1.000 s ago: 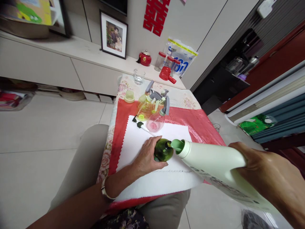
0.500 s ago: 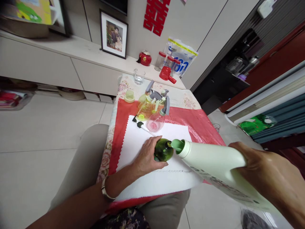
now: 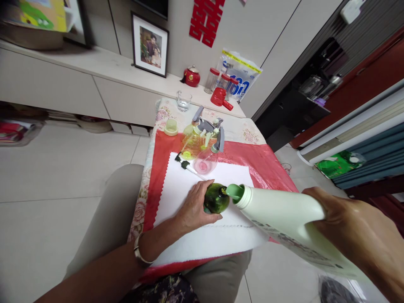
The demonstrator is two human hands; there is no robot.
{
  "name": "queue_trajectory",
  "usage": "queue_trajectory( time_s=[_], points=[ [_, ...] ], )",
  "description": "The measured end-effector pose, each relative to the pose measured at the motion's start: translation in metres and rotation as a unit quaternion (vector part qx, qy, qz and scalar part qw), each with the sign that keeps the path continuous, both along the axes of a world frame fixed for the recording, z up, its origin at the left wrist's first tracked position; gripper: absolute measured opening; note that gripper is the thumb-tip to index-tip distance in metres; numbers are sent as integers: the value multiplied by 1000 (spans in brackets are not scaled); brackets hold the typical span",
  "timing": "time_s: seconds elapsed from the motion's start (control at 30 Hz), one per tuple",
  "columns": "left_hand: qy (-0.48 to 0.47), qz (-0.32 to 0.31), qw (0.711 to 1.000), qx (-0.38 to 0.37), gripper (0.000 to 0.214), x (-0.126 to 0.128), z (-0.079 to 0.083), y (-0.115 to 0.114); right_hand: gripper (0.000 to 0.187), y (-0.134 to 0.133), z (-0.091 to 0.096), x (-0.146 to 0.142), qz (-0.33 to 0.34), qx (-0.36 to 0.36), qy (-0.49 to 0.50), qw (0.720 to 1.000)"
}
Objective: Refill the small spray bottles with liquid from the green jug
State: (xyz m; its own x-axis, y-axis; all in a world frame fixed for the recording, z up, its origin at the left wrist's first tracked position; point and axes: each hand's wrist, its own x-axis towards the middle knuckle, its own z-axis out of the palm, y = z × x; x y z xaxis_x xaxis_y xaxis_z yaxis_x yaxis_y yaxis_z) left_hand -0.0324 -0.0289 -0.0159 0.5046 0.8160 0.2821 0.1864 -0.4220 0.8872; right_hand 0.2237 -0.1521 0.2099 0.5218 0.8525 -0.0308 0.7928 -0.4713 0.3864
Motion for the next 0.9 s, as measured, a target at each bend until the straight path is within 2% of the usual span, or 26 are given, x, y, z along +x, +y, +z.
queue_trajectory(
  time_s=[0.27,0.47,0.63,0.9],
  points=[
    [7,0,1000,-7,101,0,1,0,38,0,1,-1,5,-6,-10,1000],
    [2,-2,1000,-3,100,0,1,0,42,-1,0,2,-7,-2,-1,1000],
    [8,-3,1000,-3,100,0,1,0,39,-3,-2,4,9,-4,-19,1000],
    [13,-4,1000,-6,100,0,2,-1,41,0,2,-1,-21,-11,-16,1000]
  ],
)
